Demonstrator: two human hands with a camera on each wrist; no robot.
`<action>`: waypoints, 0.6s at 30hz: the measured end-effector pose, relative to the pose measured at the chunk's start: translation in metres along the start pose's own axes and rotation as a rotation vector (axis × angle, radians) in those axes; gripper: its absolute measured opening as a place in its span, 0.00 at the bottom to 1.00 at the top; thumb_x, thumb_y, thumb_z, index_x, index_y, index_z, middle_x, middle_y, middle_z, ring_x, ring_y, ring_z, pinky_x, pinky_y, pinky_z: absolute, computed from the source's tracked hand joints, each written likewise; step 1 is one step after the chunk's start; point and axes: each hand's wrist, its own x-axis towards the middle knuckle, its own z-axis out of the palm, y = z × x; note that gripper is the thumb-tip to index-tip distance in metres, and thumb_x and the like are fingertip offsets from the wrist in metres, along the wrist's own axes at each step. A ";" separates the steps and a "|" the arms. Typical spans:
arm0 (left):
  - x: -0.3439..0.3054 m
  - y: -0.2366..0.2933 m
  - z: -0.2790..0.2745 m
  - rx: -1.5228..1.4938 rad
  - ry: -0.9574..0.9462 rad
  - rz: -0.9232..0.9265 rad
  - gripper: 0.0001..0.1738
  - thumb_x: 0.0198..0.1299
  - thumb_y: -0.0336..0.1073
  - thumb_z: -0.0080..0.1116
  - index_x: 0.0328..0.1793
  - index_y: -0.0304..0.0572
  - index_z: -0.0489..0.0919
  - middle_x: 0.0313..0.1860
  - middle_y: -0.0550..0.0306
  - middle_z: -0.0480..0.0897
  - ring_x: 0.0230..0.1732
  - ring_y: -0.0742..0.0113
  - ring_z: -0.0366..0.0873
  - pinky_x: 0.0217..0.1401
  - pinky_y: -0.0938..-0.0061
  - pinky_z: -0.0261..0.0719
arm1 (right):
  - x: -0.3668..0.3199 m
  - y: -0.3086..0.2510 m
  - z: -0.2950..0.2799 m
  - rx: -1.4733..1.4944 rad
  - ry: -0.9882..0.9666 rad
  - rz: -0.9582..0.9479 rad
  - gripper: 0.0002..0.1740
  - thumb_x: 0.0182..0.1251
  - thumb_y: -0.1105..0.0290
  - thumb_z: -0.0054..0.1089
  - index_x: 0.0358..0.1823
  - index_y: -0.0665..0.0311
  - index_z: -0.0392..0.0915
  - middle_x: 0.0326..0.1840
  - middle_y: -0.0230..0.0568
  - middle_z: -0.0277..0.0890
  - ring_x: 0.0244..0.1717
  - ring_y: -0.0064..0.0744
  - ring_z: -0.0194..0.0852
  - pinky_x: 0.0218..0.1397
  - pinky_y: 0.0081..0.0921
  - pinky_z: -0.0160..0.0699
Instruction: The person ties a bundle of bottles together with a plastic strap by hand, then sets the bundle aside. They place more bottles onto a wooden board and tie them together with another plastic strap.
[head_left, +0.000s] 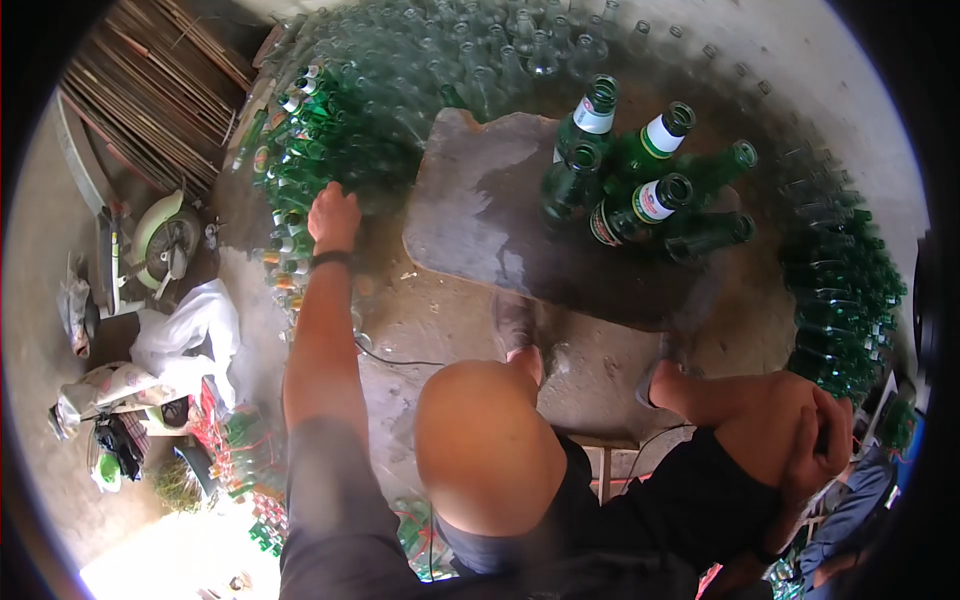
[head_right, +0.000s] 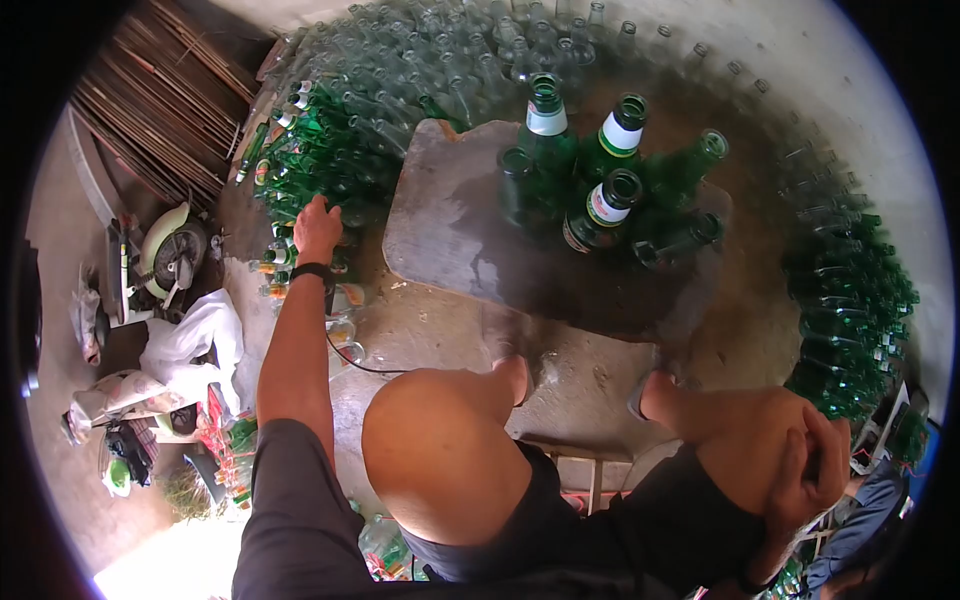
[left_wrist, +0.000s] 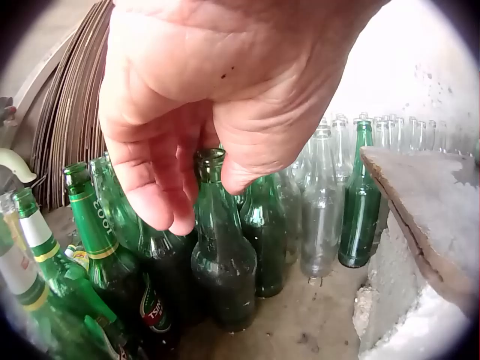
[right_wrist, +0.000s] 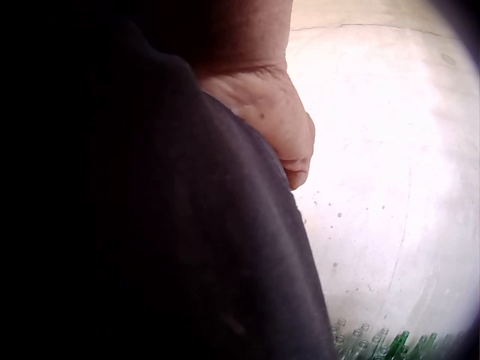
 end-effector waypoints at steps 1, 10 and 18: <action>-0.003 -0.002 0.003 -0.022 0.043 0.021 0.21 0.63 0.46 0.66 0.56 0.41 0.83 0.52 0.38 0.87 0.58 0.38 0.84 0.60 0.47 0.81 | 0.000 0.000 0.000 -0.004 0.004 0.003 0.12 0.69 0.81 0.60 0.51 0.72 0.84 0.35 0.34 0.68 0.36 0.23 0.65 0.39 0.20 0.62; -0.052 -0.016 -0.043 -0.071 0.169 0.039 0.20 0.62 0.46 0.66 0.53 0.41 0.87 0.44 0.37 0.89 0.50 0.35 0.87 0.56 0.47 0.83 | 0.002 -0.014 0.000 0.029 0.059 -0.031 0.12 0.64 0.81 0.65 0.49 0.70 0.86 0.30 0.31 0.67 0.29 0.20 0.62 0.30 0.20 0.57; -0.130 0.013 -0.171 -0.080 0.205 0.177 0.19 0.59 0.45 0.65 0.50 0.40 0.90 0.37 0.42 0.90 0.43 0.40 0.89 0.52 0.52 0.85 | -0.005 -0.018 -0.003 0.086 0.103 -0.044 0.10 0.63 0.83 0.66 0.46 0.69 0.86 0.29 0.32 0.67 0.30 0.22 0.66 0.33 0.21 0.64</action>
